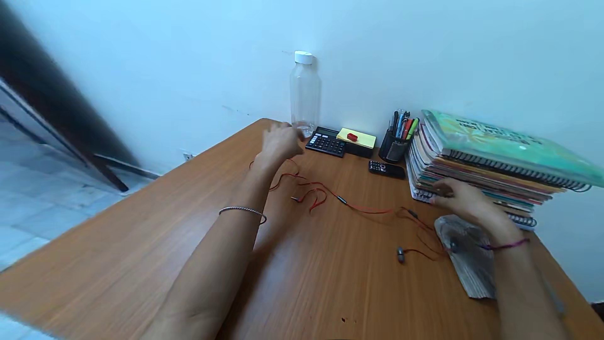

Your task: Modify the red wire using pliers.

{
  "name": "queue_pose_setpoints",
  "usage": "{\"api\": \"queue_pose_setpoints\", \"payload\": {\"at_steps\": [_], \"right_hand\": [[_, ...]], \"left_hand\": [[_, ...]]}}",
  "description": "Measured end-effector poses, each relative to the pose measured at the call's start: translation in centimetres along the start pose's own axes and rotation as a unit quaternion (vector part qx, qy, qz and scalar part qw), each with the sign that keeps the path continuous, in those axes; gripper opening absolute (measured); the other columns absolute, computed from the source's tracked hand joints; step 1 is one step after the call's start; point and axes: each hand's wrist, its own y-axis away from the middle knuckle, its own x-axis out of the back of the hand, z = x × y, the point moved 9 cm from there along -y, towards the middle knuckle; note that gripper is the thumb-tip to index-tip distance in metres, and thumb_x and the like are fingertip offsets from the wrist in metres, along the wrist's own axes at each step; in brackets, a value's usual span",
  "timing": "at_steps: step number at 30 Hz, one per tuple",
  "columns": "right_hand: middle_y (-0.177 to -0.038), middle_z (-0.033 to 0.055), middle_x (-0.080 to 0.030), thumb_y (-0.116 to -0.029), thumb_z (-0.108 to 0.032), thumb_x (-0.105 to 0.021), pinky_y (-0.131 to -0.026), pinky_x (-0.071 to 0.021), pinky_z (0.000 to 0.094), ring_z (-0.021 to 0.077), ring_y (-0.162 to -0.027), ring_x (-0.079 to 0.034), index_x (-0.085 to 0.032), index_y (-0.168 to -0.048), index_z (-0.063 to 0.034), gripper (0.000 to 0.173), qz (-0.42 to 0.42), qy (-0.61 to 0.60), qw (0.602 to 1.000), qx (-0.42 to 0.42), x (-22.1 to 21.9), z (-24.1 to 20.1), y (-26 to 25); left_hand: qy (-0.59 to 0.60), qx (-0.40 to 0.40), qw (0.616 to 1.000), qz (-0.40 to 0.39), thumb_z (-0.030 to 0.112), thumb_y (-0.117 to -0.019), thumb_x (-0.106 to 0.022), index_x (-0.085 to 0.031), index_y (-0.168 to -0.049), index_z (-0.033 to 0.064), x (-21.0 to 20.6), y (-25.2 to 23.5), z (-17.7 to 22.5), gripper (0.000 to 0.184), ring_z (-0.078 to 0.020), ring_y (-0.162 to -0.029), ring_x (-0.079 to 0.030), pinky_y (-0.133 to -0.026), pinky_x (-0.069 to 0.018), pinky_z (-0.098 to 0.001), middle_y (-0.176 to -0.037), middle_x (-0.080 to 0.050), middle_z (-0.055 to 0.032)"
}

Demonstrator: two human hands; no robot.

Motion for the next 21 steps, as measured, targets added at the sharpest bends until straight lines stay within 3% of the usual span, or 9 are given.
{"api": "queue_pose_setpoints", "payload": {"at_steps": [4,8,13,21], "right_hand": [[-0.124,0.0172,-0.067,-0.1003,-0.017,-0.067,-0.099,-0.048,0.0532,0.0324,-0.115,-0.064,-0.061,-0.134,-0.0031,0.037,-0.013,-0.014,0.999,0.05,0.1,-2.1,1.1],[-0.123,0.0148,-0.068,-0.1009,-0.02,-0.066,-0.096,-0.0495,0.0524,0.0306,-0.112,-0.065,-0.061,-0.135,-0.0045,0.038,-0.017,-0.003,0.998,0.06,0.8,-3.0,2.3],[-0.119,0.0149,-0.069,-0.1011,-0.022,-0.066,-0.094,-0.0508,0.0525,0.03,-0.107,-0.067,-0.061,-0.136,-0.0051,0.039,0.002,-0.001,0.997,0.072,2.0,-3.5,3.7],[-0.12,0.0108,-0.07,-0.1019,-0.025,-0.065,-0.092,-0.0534,0.0499,0.0261,-0.106,-0.068,-0.062,-0.135,-0.0085,0.037,0.032,-0.02,0.993,0.113,2.9,-5.3,5.3]], "left_hand": [[0.009,-0.2,0.961,-0.192,0.005,-0.0892,-0.077,-0.072,-0.117,0.0002,-5.5,2.2,8.1,0.029,-0.0452,-0.118,-0.061,-0.102,-0.0416,-0.0677,-0.12,-0.068,-0.0235],[-0.096,-0.214,0.922,-0.308,0.003,-0.0895,-0.076,-0.071,-0.118,0.001,-10.5,5.1,11.8,0.029,-0.0452,-0.121,-0.057,-0.101,-0.0408,-0.0668,-0.125,-0.063,-0.0247],[-0.138,-0.203,0.916,-0.319,0.005,-0.0921,-0.072,-0.073,-0.109,0.0029,-12.6,4.9,11.5,0.017,-0.0422,-0.112,-0.061,-0.095,-0.043,-0.0663,-0.114,-0.067,-0.0211],[-0.051,-0.233,0.925,-0.296,0.007,-0.105,-0.054,-0.065,-0.121,-0.005,-11.3,4.6,12.2,0.023,-0.0394,-0.111,-0.063,-0.097,-0.0466,-0.0592,-0.118,-0.065,-0.0238]]}}
